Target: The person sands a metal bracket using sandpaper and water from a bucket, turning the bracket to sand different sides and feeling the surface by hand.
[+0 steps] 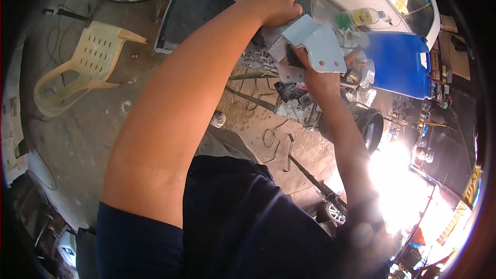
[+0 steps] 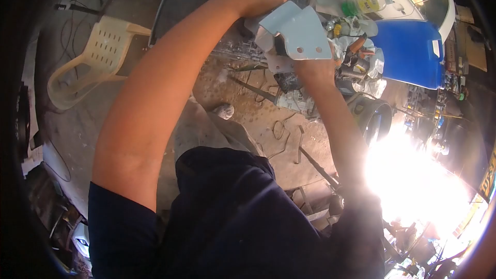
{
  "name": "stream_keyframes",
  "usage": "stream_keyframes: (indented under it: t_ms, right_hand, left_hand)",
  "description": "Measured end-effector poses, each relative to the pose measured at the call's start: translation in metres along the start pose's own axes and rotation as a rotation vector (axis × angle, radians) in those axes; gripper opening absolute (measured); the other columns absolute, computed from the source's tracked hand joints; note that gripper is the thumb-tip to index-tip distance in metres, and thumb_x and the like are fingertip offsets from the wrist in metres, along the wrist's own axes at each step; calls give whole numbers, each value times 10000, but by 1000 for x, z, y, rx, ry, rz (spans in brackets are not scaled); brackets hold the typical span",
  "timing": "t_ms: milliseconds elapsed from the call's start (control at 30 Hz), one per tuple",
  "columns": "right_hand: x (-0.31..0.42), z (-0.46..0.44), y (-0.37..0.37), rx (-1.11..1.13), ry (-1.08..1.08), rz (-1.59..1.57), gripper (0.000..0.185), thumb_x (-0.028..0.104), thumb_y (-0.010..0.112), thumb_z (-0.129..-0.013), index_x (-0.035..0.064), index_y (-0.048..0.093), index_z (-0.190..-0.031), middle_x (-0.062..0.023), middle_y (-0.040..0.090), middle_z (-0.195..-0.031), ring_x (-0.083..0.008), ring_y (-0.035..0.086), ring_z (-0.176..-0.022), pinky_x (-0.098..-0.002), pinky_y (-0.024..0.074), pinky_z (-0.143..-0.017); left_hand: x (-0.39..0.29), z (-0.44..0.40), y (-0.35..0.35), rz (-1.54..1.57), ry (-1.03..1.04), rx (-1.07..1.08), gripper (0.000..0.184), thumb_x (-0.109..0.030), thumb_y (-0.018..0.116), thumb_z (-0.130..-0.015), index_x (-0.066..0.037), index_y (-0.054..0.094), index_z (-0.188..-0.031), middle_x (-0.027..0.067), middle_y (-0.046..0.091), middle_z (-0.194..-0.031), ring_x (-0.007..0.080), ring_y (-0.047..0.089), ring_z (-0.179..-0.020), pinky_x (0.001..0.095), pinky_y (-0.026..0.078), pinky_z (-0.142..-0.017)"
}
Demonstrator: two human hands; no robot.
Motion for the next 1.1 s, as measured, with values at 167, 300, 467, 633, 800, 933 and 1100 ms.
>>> stream_keyframes:
  t_ms: [167, 300, 467, 633, 800, 933, 1100]
  right_hand:
    - [36, 41, 11, -239, -195, 121, 751, -101, 592, -754, 262, 675, -1406, -118, 639, -1224, -379, 605, -1140, -528, 474, -984]
    - [50, 68, -22, -146, -100, -93, 620, -66, 614, -776, 193, 690, -1334, -131, 618, -1260, -382, 610, -1148, -495, 489, -970]
    - [46, 100, -22, -259, 268, -551, 294, 49, 678, -886, 72, 683, -1179, -143, 661, -1180, -394, 624, -1143, -465, 515, -908]
    - [59, 92, -13, -505, 400, -588, 251, 169, 708, -951, 59, 674, -1174, -193, 691, -1094, -414, 652, -1048, -458, 523, -868]
    - [68, 62, -8, -450, 619, -919, 378, 158, 737, -896, -6, 637, -1222, -256, 746, -1033, -466, 703, -1007, -499, 543, -863]
    - [74, 43, -8, -408, 724, -836, 364, 156, 721, -899, -4, 643, -1217, -295, 727, -1064, -487, 682, -1043, -523, 544, -876]
    - [70, 30, 9, -388, 811, -702, 401, 188, 750, -877, 15, 656, -1227, -249, 744, -1088, -458, 692, -1056, -499, 546, -893]
  left_hand:
    - [6, -3, 8, -2, 28, -83, 426, -461, 492, -947, -131, 761, -953, 147, 769, -980, 362, 730, -947, 503, 566, -860]
    - [4, -6, 7, 5, 30, -106, 417, -456, 510, -950, -109, 740, -925, 154, 759, -938, 381, 719, -913, 507, 557, -833]
    - [-5, -1, -6, 11, 3, -36, 436, -451, 496, -944, -99, 753, -948, 177, 764, -973, 409, 720, -941, 529, 558, -857]
    - [-6, -3, -4, 26, 35, -60, 419, -449, 529, -960, -83, 720, -889, 186, 753, -922, 430, 712, -904, 535, 549, -810]
    - [-11, -2, -9, -21, 25, 31, 447, -470, 485, -995, -93, 726, -990, 203, 743, -960, 446, 696, -970, 540, 527, -846]
    - [-11, -2, -11, -4, 29, 48, 441, -479, 507, -1001, -99, 730, -1004, 184, 751, -939, 428, 708, -963, 532, 530, -847]
    - [-8, -1, -10, 33, 88, -3, 410, -435, 525, -992, -86, 710, -882, 176, 756, -880, 405, 732, -888, 517, 549, -802]
Point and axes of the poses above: each hand's wrist, its own z-axis away from the middle knuckle, its own y-axis out of the palm, x = y × z, the point moved 3 cm from there along -z, towards the middle knuckle
